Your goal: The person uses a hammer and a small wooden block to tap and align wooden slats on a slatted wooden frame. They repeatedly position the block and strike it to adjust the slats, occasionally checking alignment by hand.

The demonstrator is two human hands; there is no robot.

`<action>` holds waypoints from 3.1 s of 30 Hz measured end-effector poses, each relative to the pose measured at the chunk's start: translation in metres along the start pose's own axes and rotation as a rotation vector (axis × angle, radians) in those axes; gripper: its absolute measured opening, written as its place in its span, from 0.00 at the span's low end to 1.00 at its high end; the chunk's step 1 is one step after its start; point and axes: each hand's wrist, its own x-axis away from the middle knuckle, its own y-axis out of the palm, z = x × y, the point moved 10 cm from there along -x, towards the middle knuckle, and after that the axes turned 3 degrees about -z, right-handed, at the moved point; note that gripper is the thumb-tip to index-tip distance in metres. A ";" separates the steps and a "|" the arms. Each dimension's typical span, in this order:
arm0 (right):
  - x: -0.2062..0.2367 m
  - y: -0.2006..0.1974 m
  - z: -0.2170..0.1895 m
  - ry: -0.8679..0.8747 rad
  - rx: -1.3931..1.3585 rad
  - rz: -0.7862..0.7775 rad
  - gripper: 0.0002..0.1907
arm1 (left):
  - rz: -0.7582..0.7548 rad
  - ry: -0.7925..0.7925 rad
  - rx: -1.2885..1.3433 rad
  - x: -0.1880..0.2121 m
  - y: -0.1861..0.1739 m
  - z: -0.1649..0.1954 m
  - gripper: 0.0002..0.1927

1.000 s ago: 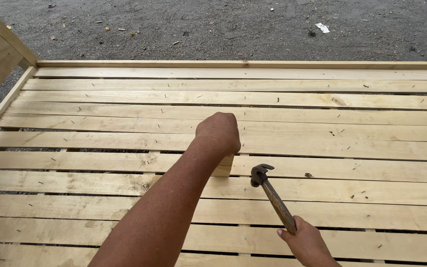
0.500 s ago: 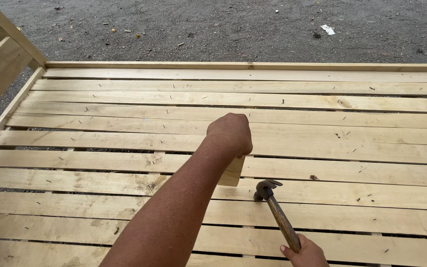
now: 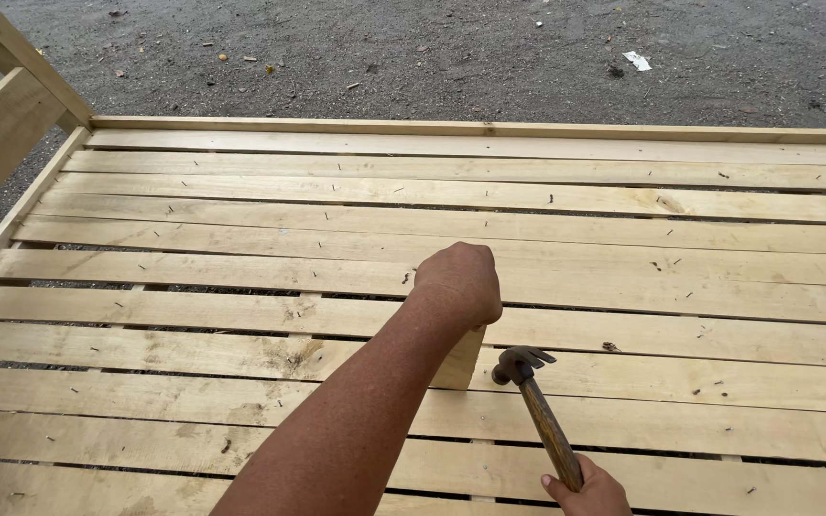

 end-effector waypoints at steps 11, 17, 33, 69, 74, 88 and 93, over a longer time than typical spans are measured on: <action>0.006 0.005 0.000 0.015 0.002 -0.065 0.28 | -0.152 0.088 -0.016 0.005 0.028 0.020 0.15; 0.049 -0.017 -0.068 -0.124 -0.361 0.083 0.27 | -0.126 0.054 0.129 -0.005 0.028 -0.010 0.16; 0.129 -0.074 -0.128 -0.239 -0.410 0.192 0.27 | -0.022 0.052 0.394 -0.018 0.040 -0.054 0.32; 0.108 -0.092 -0.097 -0.298 -0.379 0.314 0.29 | -0.056 0.184 0.351 0.001 0.003 -0.031 0.30; 0.063 -0.067 -0.072 -0.081 -0.127 0.191 0.31 | 0.132 0.187 0.366 0.001 -0.056 -0.029 0.27; 0.051 -0.040 -0.084 -0.017 -0.043 0.174 0.23 | 0.404 0.297 -0.133 0.005 0.128 -0.079 0.36; 0.043 -0.031 -0.071 0.003 -0.043 0.137 0.22 | -0.042 0.121 -0.198 -0.012 0.206 -0.108 0.31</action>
